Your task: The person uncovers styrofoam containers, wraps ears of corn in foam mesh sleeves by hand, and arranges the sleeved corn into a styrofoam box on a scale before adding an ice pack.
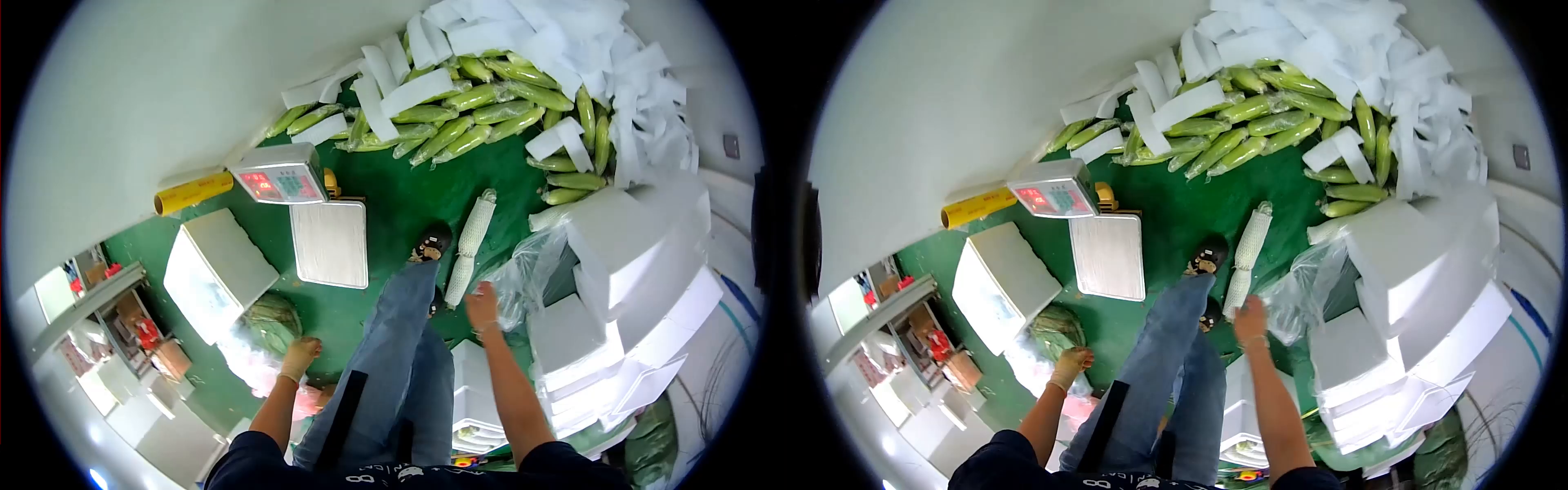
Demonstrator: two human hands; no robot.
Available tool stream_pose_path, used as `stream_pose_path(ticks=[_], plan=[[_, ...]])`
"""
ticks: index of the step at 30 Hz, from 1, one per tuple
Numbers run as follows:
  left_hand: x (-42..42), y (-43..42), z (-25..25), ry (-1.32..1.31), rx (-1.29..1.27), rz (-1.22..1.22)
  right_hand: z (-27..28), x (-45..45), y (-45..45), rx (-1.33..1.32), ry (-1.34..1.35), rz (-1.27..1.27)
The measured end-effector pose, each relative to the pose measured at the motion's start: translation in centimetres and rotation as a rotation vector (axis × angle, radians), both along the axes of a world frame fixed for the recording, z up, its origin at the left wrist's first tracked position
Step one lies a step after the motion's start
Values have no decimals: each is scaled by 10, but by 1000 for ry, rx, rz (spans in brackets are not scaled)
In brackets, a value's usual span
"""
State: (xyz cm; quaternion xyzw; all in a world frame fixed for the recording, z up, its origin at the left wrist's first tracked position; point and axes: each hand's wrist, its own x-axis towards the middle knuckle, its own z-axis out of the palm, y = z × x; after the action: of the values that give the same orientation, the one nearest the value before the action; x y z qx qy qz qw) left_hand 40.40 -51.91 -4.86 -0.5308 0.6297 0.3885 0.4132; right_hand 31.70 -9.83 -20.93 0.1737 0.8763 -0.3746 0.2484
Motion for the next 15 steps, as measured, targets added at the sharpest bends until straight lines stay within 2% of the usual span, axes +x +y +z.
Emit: stream_pose_path(ticks=[1, 3, 4, 8, 10, 11, 13, 15], plan=[[4, 16, -11, 3, 10, 23, 0, -8, -29, -157, -37, -43], [8, 33, -36, 121, 61, 76, 9, -61, -69, -262, -67, 217], [-5, 43, -51, 43, 55, -119, 15, -91, -87, -219, 14, 290], [-67, 83, -108, 186, 148, -4, 11, -222, -141, -63, 135, 567], [-115, 91, -126, 254, 46, -285, -3, -301, -174, 46, 301, 717], [-124, 86, -143, 227, 58, -277, -37, -337, -190, 120, 397, 809], [-140, 75, -184, 240, 133, -80, -78, -406, -221, 342, 702, 925], [-152, 66, -223, 263, 76, -67, -136, -451, -230, 559, 954, 1069]])
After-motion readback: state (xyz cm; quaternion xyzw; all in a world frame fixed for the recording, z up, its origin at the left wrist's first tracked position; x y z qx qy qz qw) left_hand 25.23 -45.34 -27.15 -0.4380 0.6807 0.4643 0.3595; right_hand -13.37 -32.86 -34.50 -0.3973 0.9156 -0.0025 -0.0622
